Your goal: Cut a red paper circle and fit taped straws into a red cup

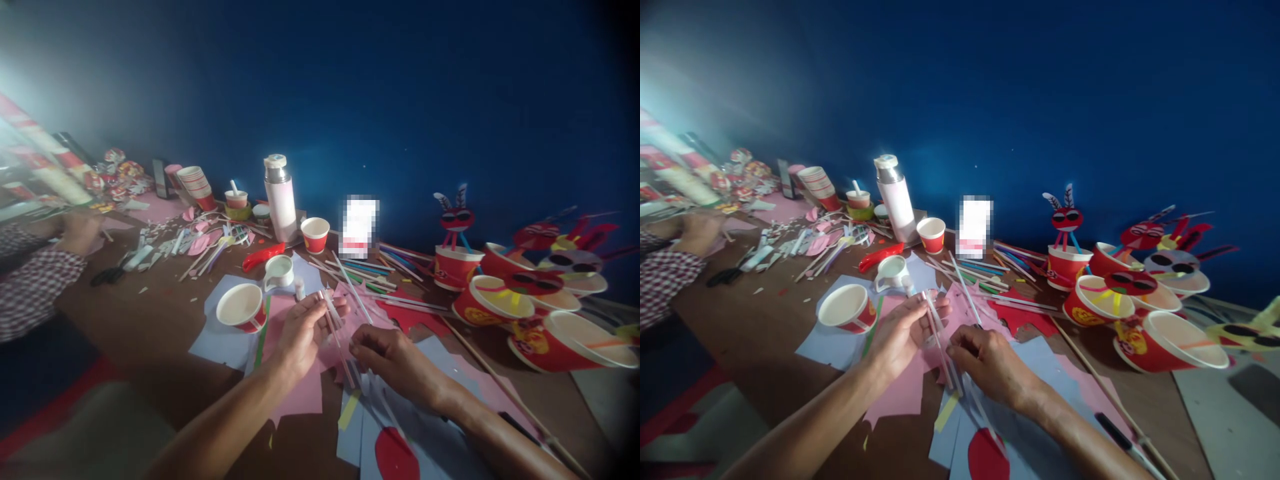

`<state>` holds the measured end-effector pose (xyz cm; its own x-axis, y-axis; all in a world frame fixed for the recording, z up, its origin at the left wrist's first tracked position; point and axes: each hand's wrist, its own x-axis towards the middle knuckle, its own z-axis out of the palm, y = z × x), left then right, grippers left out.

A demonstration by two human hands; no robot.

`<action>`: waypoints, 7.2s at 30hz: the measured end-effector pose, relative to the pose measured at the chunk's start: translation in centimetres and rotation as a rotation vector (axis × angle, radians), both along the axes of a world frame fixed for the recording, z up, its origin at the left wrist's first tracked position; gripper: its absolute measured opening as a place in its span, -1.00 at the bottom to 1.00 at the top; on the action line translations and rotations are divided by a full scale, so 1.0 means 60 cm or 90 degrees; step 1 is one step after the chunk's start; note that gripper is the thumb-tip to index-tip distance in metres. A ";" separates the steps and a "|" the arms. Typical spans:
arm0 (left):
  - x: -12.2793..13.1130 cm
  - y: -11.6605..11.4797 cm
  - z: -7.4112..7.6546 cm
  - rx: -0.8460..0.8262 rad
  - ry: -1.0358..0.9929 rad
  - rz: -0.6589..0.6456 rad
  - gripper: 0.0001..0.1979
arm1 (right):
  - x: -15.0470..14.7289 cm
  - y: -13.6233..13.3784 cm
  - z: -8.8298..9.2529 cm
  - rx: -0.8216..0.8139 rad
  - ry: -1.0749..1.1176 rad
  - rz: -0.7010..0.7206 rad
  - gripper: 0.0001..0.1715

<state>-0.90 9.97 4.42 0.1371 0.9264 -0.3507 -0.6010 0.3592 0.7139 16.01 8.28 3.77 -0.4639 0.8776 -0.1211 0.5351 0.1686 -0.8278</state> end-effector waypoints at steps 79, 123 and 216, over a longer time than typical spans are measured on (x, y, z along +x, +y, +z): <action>0.082 0.041 0.022 0.038 0.092 -0.049 -0.83 | 0.030 0.010 -0.005 0.100 0.018 -0.166 -0.81; 0.159 0.035 0.077 0.255 0.150 -0.187 -0.71 | 0.118 0.030 0.089 0.129 0.271 -0.336 -0.75; 0.135 0.033 0.080 0.221 0.159 -0.146 -0.82 | 0.093 0.012 0.085 0.702 -0.112 -0.290 -0.85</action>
